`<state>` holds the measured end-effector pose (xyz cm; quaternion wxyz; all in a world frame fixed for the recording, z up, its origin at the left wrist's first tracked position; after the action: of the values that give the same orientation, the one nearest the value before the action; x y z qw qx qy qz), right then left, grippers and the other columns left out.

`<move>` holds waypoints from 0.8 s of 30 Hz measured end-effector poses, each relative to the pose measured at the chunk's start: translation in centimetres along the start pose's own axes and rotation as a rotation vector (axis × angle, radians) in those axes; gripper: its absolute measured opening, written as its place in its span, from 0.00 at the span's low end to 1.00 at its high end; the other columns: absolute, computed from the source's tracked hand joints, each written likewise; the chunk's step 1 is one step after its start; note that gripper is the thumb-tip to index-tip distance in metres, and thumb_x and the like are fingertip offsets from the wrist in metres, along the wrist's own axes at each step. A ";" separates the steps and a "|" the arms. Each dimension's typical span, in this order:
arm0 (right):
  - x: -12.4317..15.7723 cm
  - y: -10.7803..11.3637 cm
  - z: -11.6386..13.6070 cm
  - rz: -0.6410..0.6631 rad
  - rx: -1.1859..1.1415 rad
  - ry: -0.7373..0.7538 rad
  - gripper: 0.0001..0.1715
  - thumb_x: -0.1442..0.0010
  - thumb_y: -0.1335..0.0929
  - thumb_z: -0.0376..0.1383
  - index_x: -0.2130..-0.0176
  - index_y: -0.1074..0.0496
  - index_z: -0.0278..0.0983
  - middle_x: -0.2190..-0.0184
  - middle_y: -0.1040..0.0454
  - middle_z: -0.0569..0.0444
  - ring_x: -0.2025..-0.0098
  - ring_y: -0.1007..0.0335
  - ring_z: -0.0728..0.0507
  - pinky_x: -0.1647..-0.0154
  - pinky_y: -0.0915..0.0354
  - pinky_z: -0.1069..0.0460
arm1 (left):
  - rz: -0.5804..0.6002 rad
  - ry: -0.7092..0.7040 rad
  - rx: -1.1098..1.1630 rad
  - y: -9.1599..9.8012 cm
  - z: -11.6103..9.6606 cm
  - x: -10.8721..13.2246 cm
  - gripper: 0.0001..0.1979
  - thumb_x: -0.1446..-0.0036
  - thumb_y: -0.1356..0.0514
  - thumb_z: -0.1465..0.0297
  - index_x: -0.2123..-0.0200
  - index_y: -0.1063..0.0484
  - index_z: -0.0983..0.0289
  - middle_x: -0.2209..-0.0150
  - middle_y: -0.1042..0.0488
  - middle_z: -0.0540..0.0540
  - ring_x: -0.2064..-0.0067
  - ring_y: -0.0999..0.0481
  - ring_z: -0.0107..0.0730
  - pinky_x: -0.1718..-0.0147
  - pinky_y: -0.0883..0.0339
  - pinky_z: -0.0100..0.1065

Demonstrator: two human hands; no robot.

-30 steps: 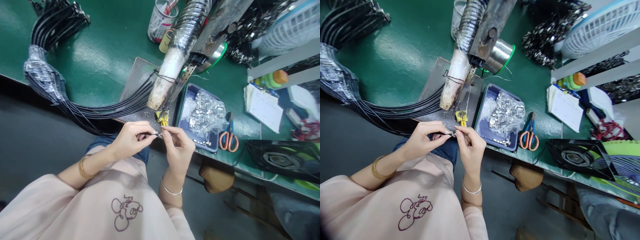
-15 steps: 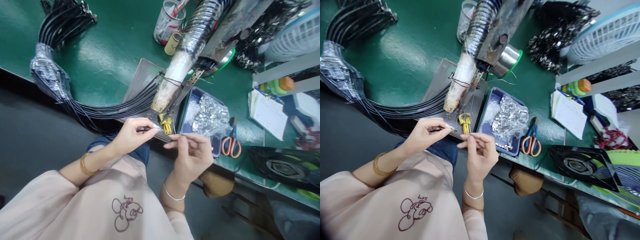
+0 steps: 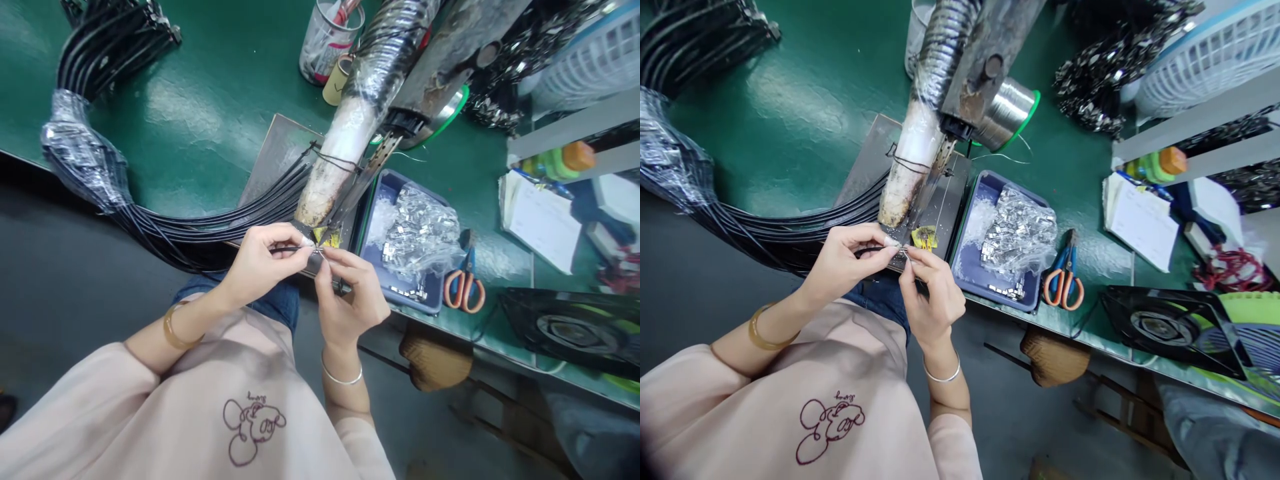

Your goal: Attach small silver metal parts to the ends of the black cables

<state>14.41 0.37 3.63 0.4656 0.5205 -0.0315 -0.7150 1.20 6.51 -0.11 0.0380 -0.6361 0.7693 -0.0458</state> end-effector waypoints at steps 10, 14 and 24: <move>-0.1 -0.2 -0.7 -0.020 -0.076 -0.020 0.09 0.40 0.28 0.26 0.63 0.28 0.41 0.63 0.17 0.56 0.63 0.18 0.47 0.60 0.23 0.52 | 0.050 0.081 0.070 0.1 0.5 -0.6 0.04 0.51 0.34 0.72 0.75 0.23 0.68 0.75 0.24 0.51 0.72 0.27 0.24 0.70 0.29 0.25; -0.2 -0.2 -0.6 -0.016 -0.087 -0.012 0.10 0.40 0.28 0.25 0.63 0.28 0.40 0.63 0.17 0.55 0.63 0.18 0.47 0.60 0.23 0.51 | 0.013 0.098 0.071 0.1 0.4 -0.6 0.04 0.52 0.34 0.73 0.76 0.23 0.68 0.76 0.23 0.51 0.73 0.27 0.24 0.71 0.29 0.24; -0.7 0.1 0.0 0.007 -0.034 -0.004 0.11 0.41 0.28 0.25 0.64 0.29 0.41 0.63 0.17 0.56 0.62 0.18 0.47 0.60 0.23 0.52 | -0.012 0.118 0.074 0.1 0.1 -0.6 0.04 0.53 0.34 0.72 0.76 0.23 0.67 0.75 0.23 0.51 0.73 0.26 0.24 0.71 0.28 0.25</move>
<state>14.49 0.78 4.25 0.4766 0.5112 -0.0221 -0.7149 1.20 7.16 -0.21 0.0158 -0.6351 0.7641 -0.1122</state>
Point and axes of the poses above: each hand's wrist, its own x-axis away from the middle knuckle, its own y-axis out of the back of the hand, z = x × y, the point moved 7 cm from there along -x, towards the middle knuckle
